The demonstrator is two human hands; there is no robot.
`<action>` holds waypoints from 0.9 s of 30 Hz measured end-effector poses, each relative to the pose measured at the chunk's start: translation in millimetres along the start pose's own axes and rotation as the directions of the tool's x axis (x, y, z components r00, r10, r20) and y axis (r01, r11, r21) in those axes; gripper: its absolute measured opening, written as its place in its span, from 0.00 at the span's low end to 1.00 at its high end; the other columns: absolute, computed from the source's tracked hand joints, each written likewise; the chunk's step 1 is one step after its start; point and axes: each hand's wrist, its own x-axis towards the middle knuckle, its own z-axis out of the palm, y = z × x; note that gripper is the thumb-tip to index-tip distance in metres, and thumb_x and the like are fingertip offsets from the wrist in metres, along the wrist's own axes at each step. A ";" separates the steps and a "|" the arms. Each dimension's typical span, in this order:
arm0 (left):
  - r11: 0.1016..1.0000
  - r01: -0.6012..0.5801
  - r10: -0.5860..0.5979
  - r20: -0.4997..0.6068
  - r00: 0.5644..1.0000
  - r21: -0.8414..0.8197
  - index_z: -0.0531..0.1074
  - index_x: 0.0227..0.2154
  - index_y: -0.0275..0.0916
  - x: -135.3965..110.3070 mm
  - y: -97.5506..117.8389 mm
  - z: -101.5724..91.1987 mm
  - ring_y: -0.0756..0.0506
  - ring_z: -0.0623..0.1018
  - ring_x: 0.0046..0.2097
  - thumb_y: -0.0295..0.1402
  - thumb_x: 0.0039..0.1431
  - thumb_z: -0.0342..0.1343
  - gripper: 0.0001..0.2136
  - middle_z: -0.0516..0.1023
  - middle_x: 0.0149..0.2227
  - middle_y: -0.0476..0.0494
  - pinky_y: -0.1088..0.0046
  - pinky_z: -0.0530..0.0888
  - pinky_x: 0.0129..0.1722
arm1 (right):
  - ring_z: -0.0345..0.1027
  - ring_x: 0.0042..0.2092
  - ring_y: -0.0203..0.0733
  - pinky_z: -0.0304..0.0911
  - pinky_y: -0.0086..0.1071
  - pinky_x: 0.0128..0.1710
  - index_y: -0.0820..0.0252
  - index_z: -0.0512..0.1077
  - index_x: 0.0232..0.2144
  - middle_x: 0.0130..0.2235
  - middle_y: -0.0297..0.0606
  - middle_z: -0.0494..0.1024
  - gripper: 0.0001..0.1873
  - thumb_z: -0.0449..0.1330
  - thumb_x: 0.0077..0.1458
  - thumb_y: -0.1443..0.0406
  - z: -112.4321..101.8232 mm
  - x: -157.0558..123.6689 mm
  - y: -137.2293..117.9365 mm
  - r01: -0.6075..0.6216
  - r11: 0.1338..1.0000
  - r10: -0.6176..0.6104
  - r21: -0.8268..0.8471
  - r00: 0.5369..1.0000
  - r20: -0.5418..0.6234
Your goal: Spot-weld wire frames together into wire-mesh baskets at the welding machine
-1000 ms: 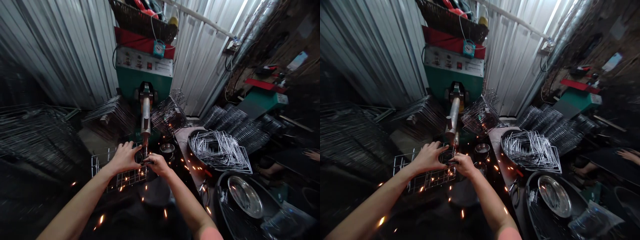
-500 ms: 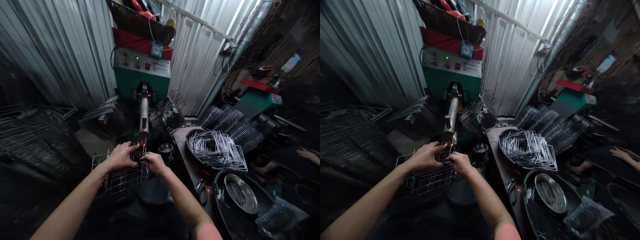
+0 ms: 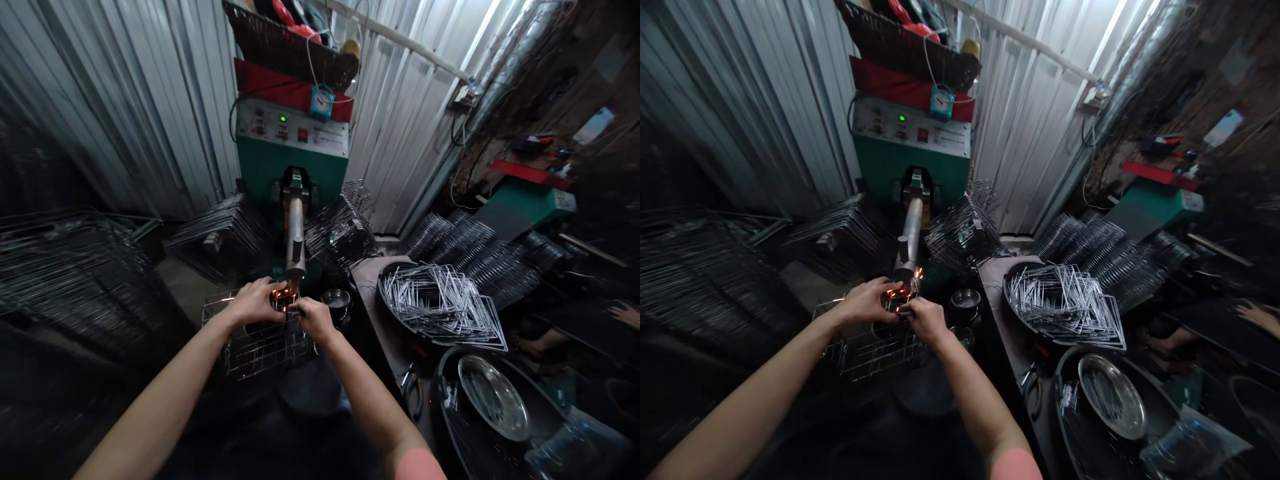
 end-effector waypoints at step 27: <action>0.990 0.048 -0.054 -0.039 0.998 -0.131 0.63 0.55 0.43 33.3 -17.3 10.3 0.37 0.59 0.61 0.50 0.35 0.62 0.40 0.60 0.60 0.38 0.62 0.58 0.59 | 0.72 0.31 0.44 0.67 0.32 0.32 0.60 0.72 0.28 0.27 0.39 0.76 0.14 0.57 0.51 0.54 46.8 -168.7 80.9 -0.356 0.826 0.495 0.437 0.829 -0.261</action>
